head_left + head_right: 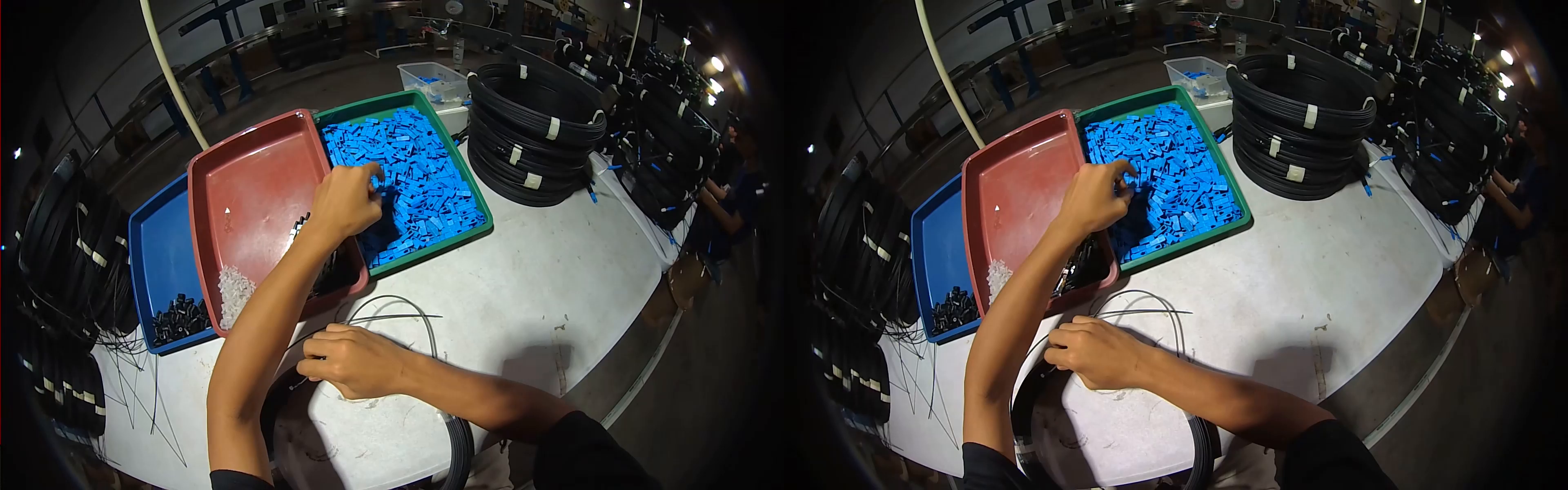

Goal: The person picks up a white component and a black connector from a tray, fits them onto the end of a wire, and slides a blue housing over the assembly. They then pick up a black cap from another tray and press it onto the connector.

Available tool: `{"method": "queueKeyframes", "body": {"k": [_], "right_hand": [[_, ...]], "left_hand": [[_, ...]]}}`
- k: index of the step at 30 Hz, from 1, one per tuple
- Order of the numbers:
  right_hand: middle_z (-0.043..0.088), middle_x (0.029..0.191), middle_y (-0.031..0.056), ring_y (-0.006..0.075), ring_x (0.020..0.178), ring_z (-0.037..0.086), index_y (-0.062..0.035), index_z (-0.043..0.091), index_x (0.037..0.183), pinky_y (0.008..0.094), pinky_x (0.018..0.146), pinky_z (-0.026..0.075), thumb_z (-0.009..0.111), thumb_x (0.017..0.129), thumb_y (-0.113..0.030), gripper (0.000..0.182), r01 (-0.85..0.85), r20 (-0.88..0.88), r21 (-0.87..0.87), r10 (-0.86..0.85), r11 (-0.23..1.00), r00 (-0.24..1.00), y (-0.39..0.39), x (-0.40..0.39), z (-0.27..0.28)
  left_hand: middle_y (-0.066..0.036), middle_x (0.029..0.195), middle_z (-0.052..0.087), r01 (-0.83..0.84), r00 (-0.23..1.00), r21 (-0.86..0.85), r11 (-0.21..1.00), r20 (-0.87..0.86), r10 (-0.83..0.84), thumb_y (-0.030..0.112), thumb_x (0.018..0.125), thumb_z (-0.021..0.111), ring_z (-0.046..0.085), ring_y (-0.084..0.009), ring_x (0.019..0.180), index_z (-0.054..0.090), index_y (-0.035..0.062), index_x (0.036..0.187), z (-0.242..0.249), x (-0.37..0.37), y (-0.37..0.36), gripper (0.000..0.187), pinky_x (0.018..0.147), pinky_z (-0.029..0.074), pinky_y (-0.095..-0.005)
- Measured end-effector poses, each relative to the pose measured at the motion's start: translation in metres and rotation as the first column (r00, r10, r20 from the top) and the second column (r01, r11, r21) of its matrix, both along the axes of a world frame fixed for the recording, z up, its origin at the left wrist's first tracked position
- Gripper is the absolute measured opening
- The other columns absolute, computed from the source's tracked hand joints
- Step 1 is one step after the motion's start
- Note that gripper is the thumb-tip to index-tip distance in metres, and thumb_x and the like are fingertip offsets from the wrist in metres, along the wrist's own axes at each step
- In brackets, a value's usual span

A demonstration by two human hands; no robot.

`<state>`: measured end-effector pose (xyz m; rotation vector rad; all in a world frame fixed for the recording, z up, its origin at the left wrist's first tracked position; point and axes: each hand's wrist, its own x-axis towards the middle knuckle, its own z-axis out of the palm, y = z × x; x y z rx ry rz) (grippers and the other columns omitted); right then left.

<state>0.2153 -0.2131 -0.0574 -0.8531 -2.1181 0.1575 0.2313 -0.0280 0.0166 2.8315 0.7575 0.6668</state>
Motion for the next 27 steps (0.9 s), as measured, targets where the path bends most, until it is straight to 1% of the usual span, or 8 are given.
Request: {"method": "queueKeyframes", "body": {"k": [2,3,6,9,14,20,22,27], "right_hand": [[0.060,0.088,0.0077,0.0269,0.090,0.062,-0.0068,0.065,0.087,0.0383,0.083,0.049,0.066,0.080,-0.006,0.007,0.000,0.034,-0.065,0.003,0.998,0.999,-0.001,0.001,0.003],[0.059,0.088,0.0078,0.0271,0.090,0.062,-0.0065,0.065,0.088,0.0384,0.083,0.049,0.067,0.081,-0.007,0.007,-0.003,0.040,-0.063,0.005,0.998,0.999,0.000,0.001,0.002],[0.060,0.089,0.0077,0.0268,0.090,0.063,-0.0064,0.067,0.093,0.0392,0.084,0.049,0.070,0.083,-0.010,0.011,-0.013,0.030,-0.056,0.015,0.998,0.999,0.000,0.002,0.005],[0.060,0.090,0.0082,0.0288,0.084,0.062,-0.0079,0.067,0.095,0.0402,0.079,0.049,0.071,0.087,-0.012,0.010,-0.014,-0.033,-0.004,0.013,1.000,0.999,0.003,0.002,0.004],[0.065,0.087,0.0108,0.0318,0.081,0.065,-0.0050,0.071,0.095,0.0425,0.075,0.052,0.075,0.083,-0.009,0.014,-0.007,-0.126,-0.098,-0.006,0.995,0.992,0.003,0.002,0.011],[0.069,0.089,0.0087,0.0283,0.081,0.065,-0.0053,0.073,0.097,0.0376,0.079,0.049,0.076,0.083,-0.008,0.015,0.077,-0.024,-0.136,-0.081,0.988,0.996,-0.002,0.001,0.016],[0.071,0.089,0.0093,0.0229,0.074,0.067,-0.0043,0.076,0.099,0.0331,0.064,0.052,0.078,0.081,-0.003,0.018,0.105,-0.059,-0.050,-0.108,0.993,0.992,-0.001,0.001,0.016],[0.071,0.089,0.0102,0.0234,0.071,0.066,-0.0026,0.075,0.097,0.0335,0.061,0.051,0.078,0.079,0.002,0.019,0.145,-0.203,-0.058,-0.153,0.988,0.967,-0.002,0.000,0.020]], "left_hand": [[-0.013,0.084,0.072,0.140,0.961,-0.280,0.950,0.269,-0.063,0.005,0.086,0.072,0.072,-0.0224,0.076,0.070,0.0070,0.115,0.006,-0.012,-0.008,0.029,0.072,0.055,-0.0357],[-0.013,0.084,0.072,0.127,0.964,-0.290,0.949,0.262,-0.049,0.005,0.086,0.072,0.072,-0.0224,0.076,0.070,0.0070,0.115,0.006,-0.023,-0.013,0.029,0.072,0.055,-0.0357],[-0.006,0.105,0.074,0.441,0.835,-0.578,0.686,0.545,-0.078,0.010,0.095,0.072,0.064,-0.0076,0.087,0.065,0.0034,0.113,0.010,-0.063,-0.023,0.021,0.075,0.051,-0.0240],[-0.007,0.103,0.073,0.587,0.693,-0.543,0.600,0.721,-0.026,0.004,0.091,0.072,0.065,-0.0083,0.087,0.064,0.0025,0.111,0.010,-0.115,-0.051,0.022,0.074,0.051,-0.0232],[-0.013,0.106,0.074,0.577,0.603,-0.483,0.658,0.796,0.055,0.001,0.088,0.077,0.070,-0.0160,0.100,0.063,0.0012,0.105,-0.025,-0.200,-0.087,0.022,0.084,0.058,-0.0282],[-0.012,0.104,0.074,0.476,0.573,-0.497,0.726,0.801,0.172,0.004,0.086,0.080,0.068,-0.0135,0.092,0.065,0.0019,0.102,-0.070,-0.244,-0.111,0.022,0.083,0.052,-0.0279],[-0.011,0.098,0.075,0.457,0.594,-0.504,0.732,0.786,0.171,0.002,0.084,0.079,0.067,-0.0117,0.089,0.067,0.0012,0.101,-0.073,-0.246,-0.113,0.021,0.080,0.050,-0.0260],[-0.009,0.098,0.075,0.408,0.618,-0.494,0.768,0.768,0.167,-0.001,0.083,0.076,0.063,-0.0076,0.082,0.067,0.0015,0.099,-0.080,-0.252,-0.112,0.019,0.073,0.047,-0.0227]]}}
